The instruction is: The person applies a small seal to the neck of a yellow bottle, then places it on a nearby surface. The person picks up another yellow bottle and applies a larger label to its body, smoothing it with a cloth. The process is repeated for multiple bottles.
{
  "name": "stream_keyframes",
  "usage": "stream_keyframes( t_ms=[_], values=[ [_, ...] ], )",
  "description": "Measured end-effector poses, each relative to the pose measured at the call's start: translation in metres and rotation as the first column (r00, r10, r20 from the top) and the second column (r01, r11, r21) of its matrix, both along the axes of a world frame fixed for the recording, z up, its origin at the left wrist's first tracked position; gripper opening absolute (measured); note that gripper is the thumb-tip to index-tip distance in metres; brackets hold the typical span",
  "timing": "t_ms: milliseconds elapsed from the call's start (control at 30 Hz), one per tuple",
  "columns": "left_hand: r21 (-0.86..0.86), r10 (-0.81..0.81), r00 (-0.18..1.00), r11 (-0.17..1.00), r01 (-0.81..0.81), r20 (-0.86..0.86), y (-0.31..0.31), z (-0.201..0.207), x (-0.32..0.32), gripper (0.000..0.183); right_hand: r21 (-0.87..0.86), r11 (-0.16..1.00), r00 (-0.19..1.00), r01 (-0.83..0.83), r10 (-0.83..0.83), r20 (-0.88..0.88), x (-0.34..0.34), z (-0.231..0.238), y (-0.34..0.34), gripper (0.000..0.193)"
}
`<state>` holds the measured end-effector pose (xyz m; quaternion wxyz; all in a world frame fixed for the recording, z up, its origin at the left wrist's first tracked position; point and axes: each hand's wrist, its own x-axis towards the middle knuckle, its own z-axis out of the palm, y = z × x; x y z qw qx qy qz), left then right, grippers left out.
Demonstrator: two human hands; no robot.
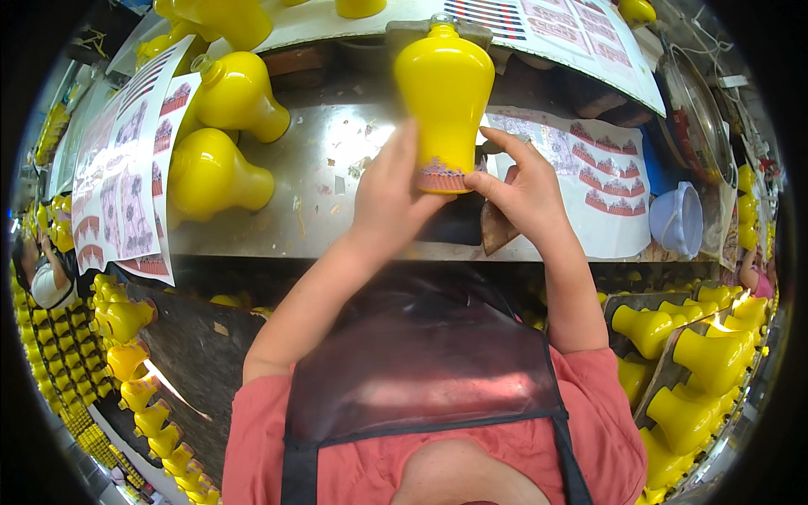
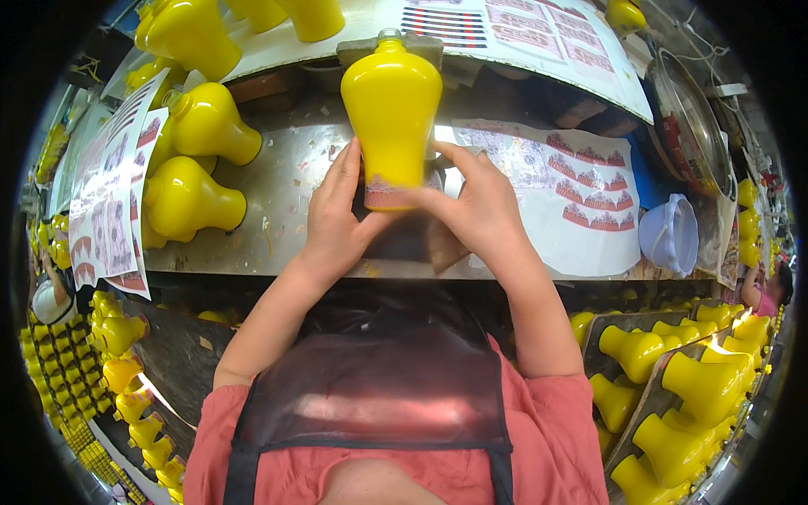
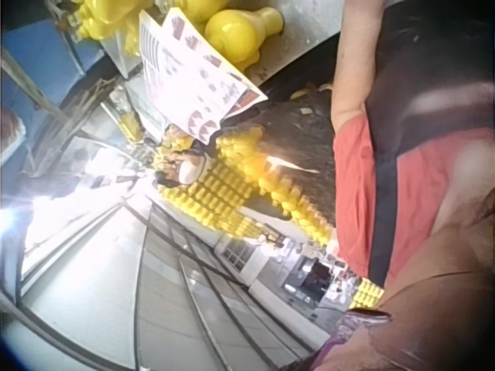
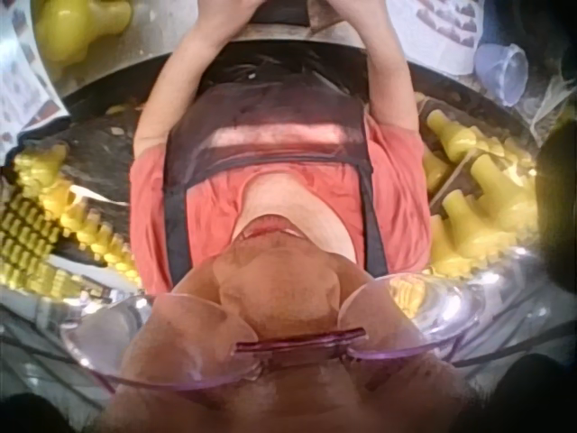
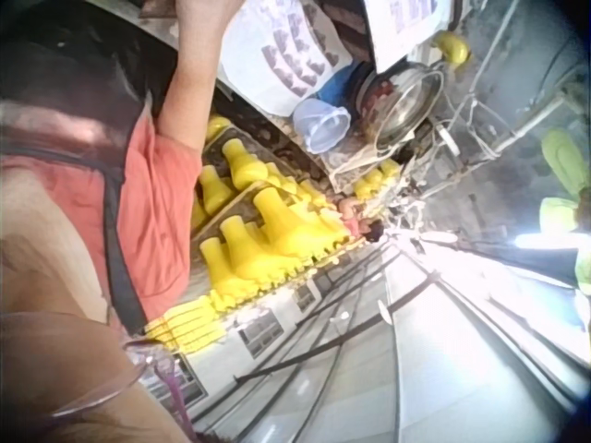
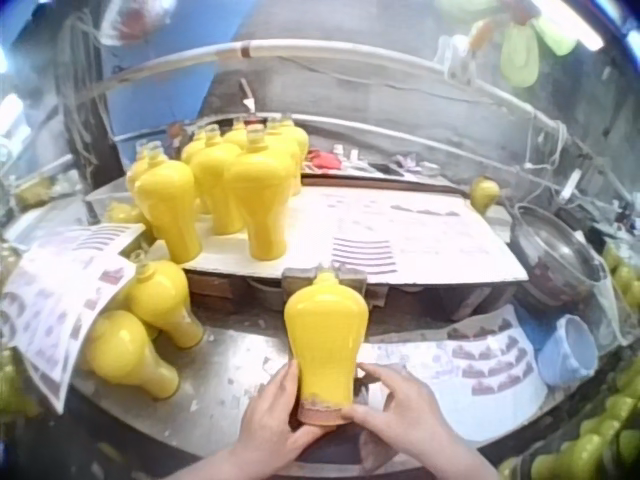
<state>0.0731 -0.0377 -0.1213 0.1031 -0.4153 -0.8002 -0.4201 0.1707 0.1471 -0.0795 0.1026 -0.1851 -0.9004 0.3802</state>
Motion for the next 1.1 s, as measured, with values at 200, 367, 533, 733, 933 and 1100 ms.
stream_keyframes(
  t_ms=[200, 367, 533, 733, 933, 1100],
  values=[
    [-0.013, -0.015, 0.998, 1.0, 0.016, 0.065, 0.004, 0.002, 0.005, 0.099, -0.047, 0.998, 0.994, -0.042, 0.046, 0.097, 0.007, -0.002, 0.009, 0.05],
    [0.002, -0.091, 0.967, 0.996, 0.093, 0.237, -0.007, -0.001, 0.0, 0.091, -0.445, 0.895, 0.994, 0.025, 0.024, 0.104, 0.012, -0.009, 0.01, 0.033],
    [0.28, -0.26, 0.765, 0.954, 0.109, 0.589, -0.008, -0.005, -0.003, 0.078, -0.533, 0.846, 1.0, -0.025, 0.011, -0.029, 0.014, -0.017, 0.008, 0.029],
    [0.35, -0.264, 0.724, 0.936, 0.034, 0.637, 0.0, -0.002, 0.002, 0.079, -0.78, 0.626, 0.997, 0.02, 0.043, 0.061, 0.015, -0.015, 0.001, 0.016],
    [0.31, -0.212, 0.718, 0.951, -0.006, 0.663, 0.004, 0.002, 0.005, 0.084, -0.748, 0.664, 0.998, 0.02, -0.06, -0.027, 0.013, -0.011, -0.007, 0.015],
    [0.329, -0.17, 0.79, 0.943, -0.042, 0.588, 0.007, -0.006, 0.009, 0.085, -0.805, 0.591, 0.993, -0.047, -0.063, -0.104, 0.015, -0.005, -0.009, 0.016]
  ],
)
